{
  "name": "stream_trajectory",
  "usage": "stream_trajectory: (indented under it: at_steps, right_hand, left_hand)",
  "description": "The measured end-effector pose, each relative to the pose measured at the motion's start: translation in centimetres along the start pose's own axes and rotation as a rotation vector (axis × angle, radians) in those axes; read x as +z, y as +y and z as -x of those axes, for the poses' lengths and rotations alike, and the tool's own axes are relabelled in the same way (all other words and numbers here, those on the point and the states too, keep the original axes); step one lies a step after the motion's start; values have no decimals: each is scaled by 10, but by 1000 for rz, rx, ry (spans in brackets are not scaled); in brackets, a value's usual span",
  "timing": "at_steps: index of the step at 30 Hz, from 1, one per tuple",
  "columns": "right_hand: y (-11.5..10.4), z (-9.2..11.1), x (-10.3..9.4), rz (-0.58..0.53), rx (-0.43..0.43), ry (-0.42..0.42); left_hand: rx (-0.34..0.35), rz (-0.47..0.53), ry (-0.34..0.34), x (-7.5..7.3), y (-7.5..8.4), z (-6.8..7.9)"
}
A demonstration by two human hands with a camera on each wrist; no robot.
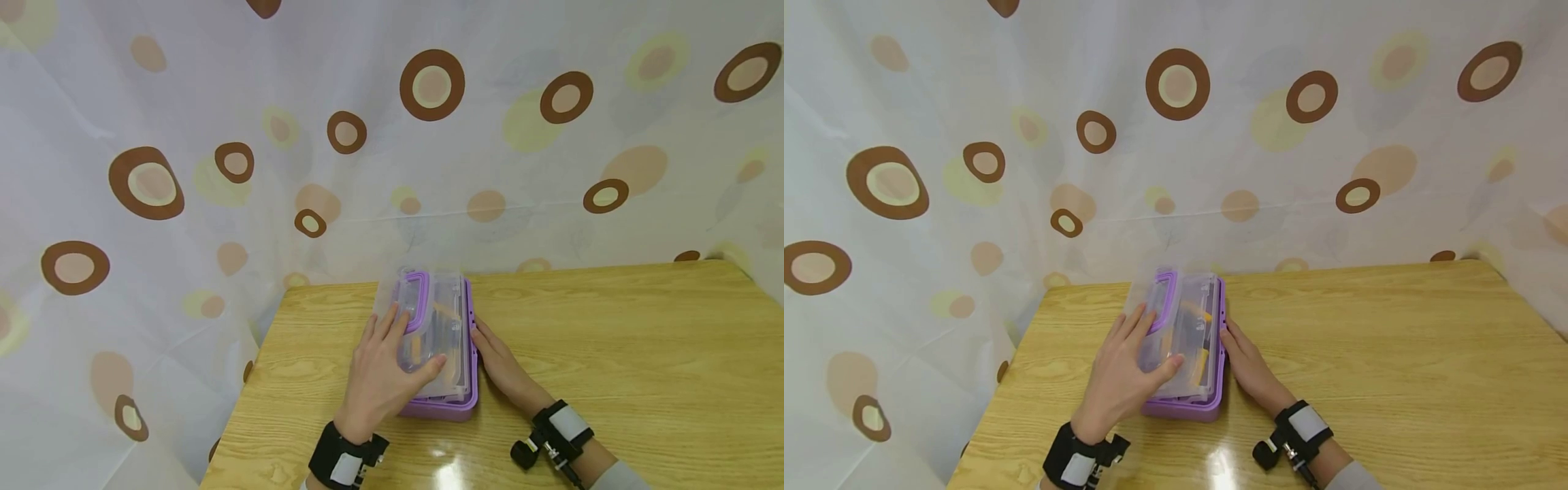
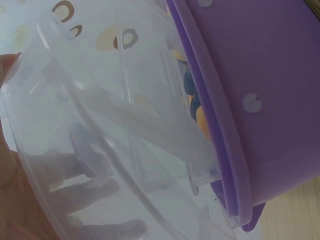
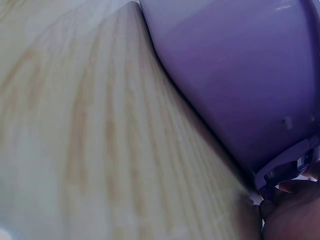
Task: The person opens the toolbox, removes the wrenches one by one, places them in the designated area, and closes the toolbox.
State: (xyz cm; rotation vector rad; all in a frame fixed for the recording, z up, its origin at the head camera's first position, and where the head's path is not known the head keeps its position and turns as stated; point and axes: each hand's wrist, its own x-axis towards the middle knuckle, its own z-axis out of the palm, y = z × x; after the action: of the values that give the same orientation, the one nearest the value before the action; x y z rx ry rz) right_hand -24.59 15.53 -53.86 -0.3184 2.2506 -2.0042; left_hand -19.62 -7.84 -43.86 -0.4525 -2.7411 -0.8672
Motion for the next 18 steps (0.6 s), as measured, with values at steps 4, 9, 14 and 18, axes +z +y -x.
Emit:
stream_trajectory:
  at_steps: [4,9,14,18]
  right_hand:
    - [0,0,0,3,2,3]
    - [0,-1,1,6,0,11]
    - [1,-2,0,10,-1,14]
    - [1,-1,0,10,-6,12]
  left_hand:
    - [0,5,6,0,0,1]
    - [2,5,15,0,-1,0]
    - [-5,16,13,-1,-1,0]
    - [-12,26,10,-1,-1,0]
